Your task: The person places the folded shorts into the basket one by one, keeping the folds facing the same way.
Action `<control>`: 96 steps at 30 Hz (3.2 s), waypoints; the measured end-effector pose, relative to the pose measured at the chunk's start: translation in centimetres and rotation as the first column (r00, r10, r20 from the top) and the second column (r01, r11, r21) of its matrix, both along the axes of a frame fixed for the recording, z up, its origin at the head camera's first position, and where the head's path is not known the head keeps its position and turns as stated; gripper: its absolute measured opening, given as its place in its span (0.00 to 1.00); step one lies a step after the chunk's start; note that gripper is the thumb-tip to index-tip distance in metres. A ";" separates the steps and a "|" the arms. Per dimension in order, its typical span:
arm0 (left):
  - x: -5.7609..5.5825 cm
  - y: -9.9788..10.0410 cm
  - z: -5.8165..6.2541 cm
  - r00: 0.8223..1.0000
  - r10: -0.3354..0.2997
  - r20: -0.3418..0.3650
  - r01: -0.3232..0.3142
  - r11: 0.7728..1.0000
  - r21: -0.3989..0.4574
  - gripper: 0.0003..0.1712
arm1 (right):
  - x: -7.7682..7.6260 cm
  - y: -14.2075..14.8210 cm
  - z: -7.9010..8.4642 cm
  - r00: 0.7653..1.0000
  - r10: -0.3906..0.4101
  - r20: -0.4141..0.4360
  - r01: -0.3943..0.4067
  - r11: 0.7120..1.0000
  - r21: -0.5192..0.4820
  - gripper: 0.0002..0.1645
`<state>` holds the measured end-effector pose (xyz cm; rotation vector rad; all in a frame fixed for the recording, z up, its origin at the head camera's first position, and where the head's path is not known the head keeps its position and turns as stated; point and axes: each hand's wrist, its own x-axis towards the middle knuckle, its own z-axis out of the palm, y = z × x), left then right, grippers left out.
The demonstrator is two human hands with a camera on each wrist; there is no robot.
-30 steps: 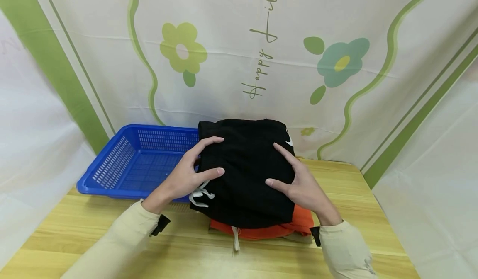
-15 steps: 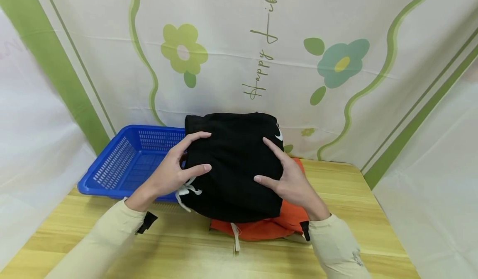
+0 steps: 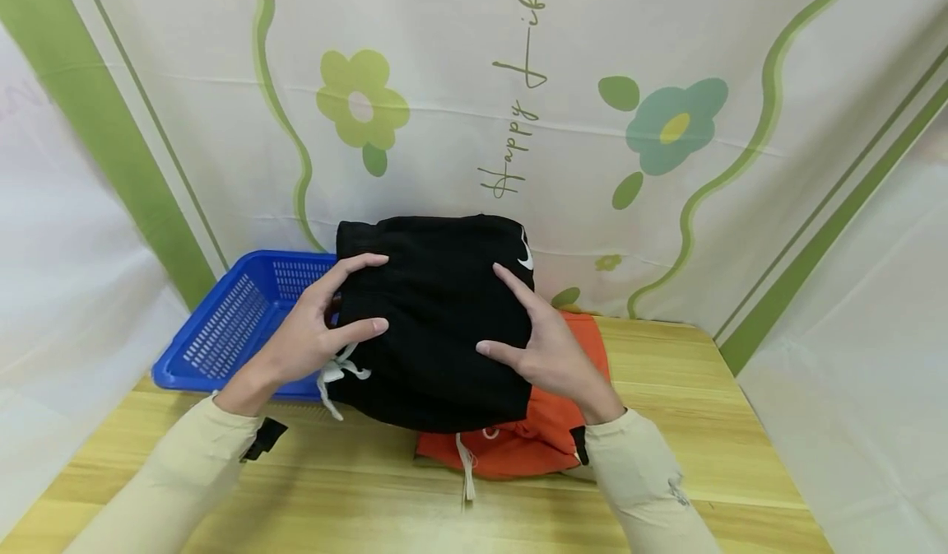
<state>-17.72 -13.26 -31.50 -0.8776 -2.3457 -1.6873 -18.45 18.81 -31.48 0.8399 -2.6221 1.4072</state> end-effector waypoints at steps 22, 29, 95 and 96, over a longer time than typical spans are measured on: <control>-0.4 -5.2 0.0 0.988 0.152 0.025 -0.148 0.981 -0.129 0.37 | -2.3 -5.5 -0.9 0.995 0.096 0.040 -0.093 0.994 -0.063 0.56; -0.3 -6.7 -0.2 0.978 0.201 0.049 -0.188 0.962 -0.196 0.39 | -2.9 -7.2 -1.5 0.991 0.118 0.059 -0.114 0.991 -0.070 0.55; -4.3 -15.2 -5.1 0.939 0.327 0.107 -0.275 0.899 -0.340 0.45 | -5.5 -19.8 -8.8 0.927 -0.111 0.359 0.160 0.981 -0.108 0.55; -4.3 -15.2 -5.2 0.939 0.325 0.109 -0.272 0.900 -0.341 0.45 | -5.5 -19.8 -8.9 0.927 -0.111 0.360 0.158 0.982 -0.105 0.56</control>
